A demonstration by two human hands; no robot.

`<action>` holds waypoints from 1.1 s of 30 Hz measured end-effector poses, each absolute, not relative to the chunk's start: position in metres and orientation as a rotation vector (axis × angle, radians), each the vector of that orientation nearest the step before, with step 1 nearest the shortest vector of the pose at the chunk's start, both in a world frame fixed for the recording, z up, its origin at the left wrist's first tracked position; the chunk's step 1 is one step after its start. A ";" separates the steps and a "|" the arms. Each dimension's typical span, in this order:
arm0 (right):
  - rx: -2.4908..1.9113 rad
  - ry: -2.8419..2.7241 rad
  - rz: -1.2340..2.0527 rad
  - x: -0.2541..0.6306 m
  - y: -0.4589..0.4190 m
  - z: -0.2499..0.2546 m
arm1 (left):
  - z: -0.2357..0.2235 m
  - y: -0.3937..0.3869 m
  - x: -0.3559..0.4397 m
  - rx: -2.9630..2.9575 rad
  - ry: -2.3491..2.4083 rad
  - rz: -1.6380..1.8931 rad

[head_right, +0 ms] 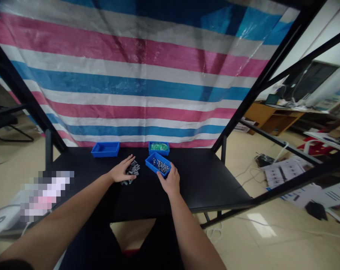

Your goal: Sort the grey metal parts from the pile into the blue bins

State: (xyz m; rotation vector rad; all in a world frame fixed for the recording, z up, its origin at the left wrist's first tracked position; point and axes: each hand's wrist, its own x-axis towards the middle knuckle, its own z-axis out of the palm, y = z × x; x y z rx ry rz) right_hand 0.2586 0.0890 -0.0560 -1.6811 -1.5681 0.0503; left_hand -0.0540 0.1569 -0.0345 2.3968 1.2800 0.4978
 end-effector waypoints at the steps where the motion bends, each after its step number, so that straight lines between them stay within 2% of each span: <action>1: -1.683 -1.562 0.058 0.259 0.089 -0.056 | -0.033 0.160 -0.051 2.383 1.287 0.488; 13: -1.709 -1.547 0.120 0.261 0.089 -0.055 | -0.024 0.148 -0.030 2.635 0.934 0.340; 26: -1.608 -1.453 0.151 0.263 0.087 -0.061 | -0.021 0.107 0.031 2.643 1.290 0.387; 33: -1.465 -1.470 0.114 0.260 0.080 -0.056 | -0.022 0.097 0.030 2.709 1.307 0.504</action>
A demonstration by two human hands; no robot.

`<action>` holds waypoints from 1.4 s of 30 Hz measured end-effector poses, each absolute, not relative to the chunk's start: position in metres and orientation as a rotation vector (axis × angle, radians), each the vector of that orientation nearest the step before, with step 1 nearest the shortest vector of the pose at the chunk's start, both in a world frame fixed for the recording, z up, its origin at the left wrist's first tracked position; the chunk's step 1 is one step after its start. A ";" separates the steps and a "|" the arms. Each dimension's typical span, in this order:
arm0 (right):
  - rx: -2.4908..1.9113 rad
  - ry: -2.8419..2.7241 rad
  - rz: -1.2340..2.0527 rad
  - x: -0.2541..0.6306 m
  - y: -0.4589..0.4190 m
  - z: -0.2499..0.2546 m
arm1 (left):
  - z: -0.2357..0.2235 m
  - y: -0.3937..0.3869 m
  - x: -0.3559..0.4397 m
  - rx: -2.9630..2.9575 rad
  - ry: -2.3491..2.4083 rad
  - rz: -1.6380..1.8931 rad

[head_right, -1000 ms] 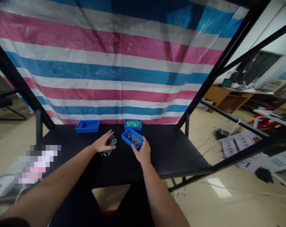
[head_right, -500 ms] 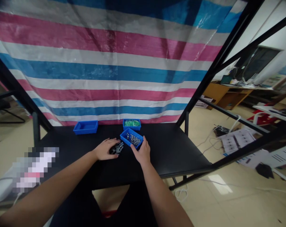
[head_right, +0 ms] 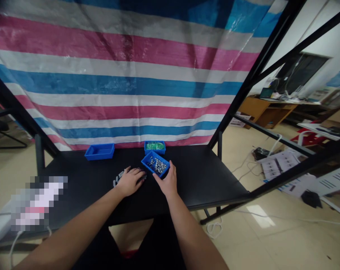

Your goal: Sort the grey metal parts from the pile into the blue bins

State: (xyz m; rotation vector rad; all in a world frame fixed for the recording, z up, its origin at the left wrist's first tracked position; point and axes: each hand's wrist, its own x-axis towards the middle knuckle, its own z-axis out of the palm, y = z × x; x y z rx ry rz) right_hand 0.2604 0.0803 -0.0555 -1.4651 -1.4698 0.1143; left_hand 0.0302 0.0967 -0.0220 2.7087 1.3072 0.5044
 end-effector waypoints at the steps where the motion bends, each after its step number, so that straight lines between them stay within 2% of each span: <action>1: -1.451 -1.485 0.105 0.260 0.079 -0.054 | -0.021 0.094 0.028 2.716 1.325 0.529; 6: -1.402 -1.566 0.039 0.255 0.075 -0.048 | -0.022 0.077 0.009 2.601 1.693 0.725; 10: -1.394 -1.585 0.033 0.251 0.072 -0.043 | -0.032 0.066 -0.008 2.415 1.861 0.712; 16: -1.408 -1.613 0.122 0.246 0.071 -0.045 | -0.042 0.075 -0.010 2.441 1.731 0.661; 25: -1.339 -1.751 0.125 0.238 0.068 -0.043 | -0.032 0.093 -0.002 2.501 1.548 0.763; 32: -1.252 -1.804 0.169 0.238 0.065 -0.040 | -0.032 0.091 -0.003 2.492 1.558 0.758; 42: -1.205 -1.760 0.398 0.241 0.073 -0.057 | -0.036 0.091 -0.004 2.491 1.569 0.757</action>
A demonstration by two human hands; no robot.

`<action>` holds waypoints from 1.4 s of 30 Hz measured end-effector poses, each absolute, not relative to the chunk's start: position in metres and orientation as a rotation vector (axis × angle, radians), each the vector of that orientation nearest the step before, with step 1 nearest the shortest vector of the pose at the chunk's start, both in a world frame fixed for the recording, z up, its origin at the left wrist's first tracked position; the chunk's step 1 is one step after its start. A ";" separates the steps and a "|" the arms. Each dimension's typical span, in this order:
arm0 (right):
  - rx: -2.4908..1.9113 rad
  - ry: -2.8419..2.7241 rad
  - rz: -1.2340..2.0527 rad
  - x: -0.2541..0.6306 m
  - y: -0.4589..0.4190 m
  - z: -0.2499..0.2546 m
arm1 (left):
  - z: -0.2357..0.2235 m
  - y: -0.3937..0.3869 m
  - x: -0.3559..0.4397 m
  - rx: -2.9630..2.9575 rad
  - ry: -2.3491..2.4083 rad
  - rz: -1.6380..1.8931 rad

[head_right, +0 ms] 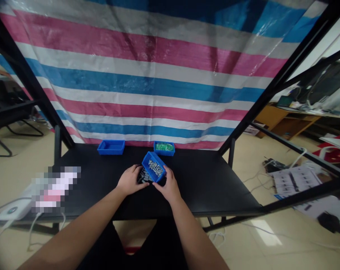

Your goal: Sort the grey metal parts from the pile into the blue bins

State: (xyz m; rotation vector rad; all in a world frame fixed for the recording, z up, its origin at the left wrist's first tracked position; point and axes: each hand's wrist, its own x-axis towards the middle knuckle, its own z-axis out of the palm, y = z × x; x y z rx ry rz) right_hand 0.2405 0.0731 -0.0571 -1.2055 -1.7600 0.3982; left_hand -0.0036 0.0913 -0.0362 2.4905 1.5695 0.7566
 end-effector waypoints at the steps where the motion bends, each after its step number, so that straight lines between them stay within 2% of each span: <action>1: -1.231 -1.775 0.405 0.241 0.073 -0.059 | -0.038 0.092 -0.004 2.485 1.572 0.765; 17: -1.210 -1.921 0.336 0.231 0.071 -0.067 | -0.044 0.094 -0.004 2.504 1.575 0.749; 33: -1.120 -1.762 0.411 0.220 0.074 -0.070 | -0.050 0.095 -0.005 2.499 1.563 0.791; 42: -1.130 -1.826 0.332 0.199 0.073 -0.061 | -0.033 0.071 -0.016 2.366 1.875 0.938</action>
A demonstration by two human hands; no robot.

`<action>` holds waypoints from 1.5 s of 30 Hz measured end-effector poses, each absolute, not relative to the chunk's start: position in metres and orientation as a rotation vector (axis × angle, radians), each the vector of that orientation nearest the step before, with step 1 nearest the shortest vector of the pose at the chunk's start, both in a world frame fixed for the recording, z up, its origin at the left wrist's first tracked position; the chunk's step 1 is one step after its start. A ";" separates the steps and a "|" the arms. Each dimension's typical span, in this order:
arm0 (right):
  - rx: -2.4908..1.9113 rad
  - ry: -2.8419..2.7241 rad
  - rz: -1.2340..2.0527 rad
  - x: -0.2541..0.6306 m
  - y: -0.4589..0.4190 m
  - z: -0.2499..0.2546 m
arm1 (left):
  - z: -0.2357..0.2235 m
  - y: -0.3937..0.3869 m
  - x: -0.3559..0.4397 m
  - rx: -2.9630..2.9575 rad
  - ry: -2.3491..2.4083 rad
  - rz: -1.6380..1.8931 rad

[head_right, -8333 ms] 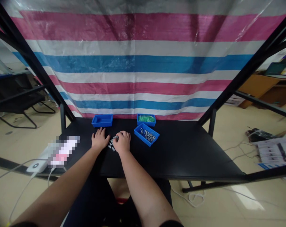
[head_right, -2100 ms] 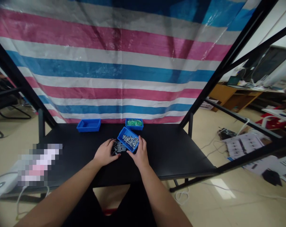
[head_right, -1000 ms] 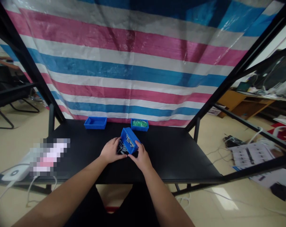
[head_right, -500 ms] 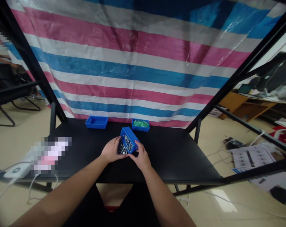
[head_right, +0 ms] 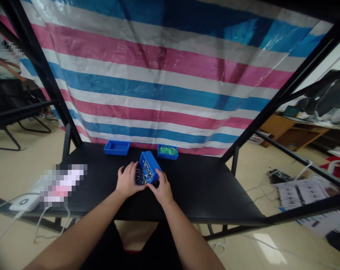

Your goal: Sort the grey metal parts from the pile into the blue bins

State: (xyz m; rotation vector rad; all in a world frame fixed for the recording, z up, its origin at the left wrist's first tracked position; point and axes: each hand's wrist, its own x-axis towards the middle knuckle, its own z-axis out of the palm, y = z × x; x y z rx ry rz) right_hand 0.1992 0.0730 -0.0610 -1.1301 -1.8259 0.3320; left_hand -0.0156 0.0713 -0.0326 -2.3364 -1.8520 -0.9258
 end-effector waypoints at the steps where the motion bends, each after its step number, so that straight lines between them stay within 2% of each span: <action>1: -1.128 -1.838 0.313 0.199 0.074 -0.061 | -0.033 0.068 -0.019 -2.321 -1.881 -0.916; 7: -1.142 -1.905 0.201 0.197 0.076 -0.060 | -0.047 0.060 -0.035 -2.352 -2.065 -0.783; 16: -1.089 -1.952 0.069 0.193 0.078 -0.061 | -0.045 0.058 -0.024 -2.543 -1.740 -0.792; 30: -1.104 -1.930 0.075 0.194 0.077 -0.061 | -0.039 0.054 -0.024 -2.457 -1.880 -0.704; 45: -1.036 -1.904 0.111 0.195 0.076 -0.061 | -0.039 0.064 -0.017 -2.676 -1.740 -0.524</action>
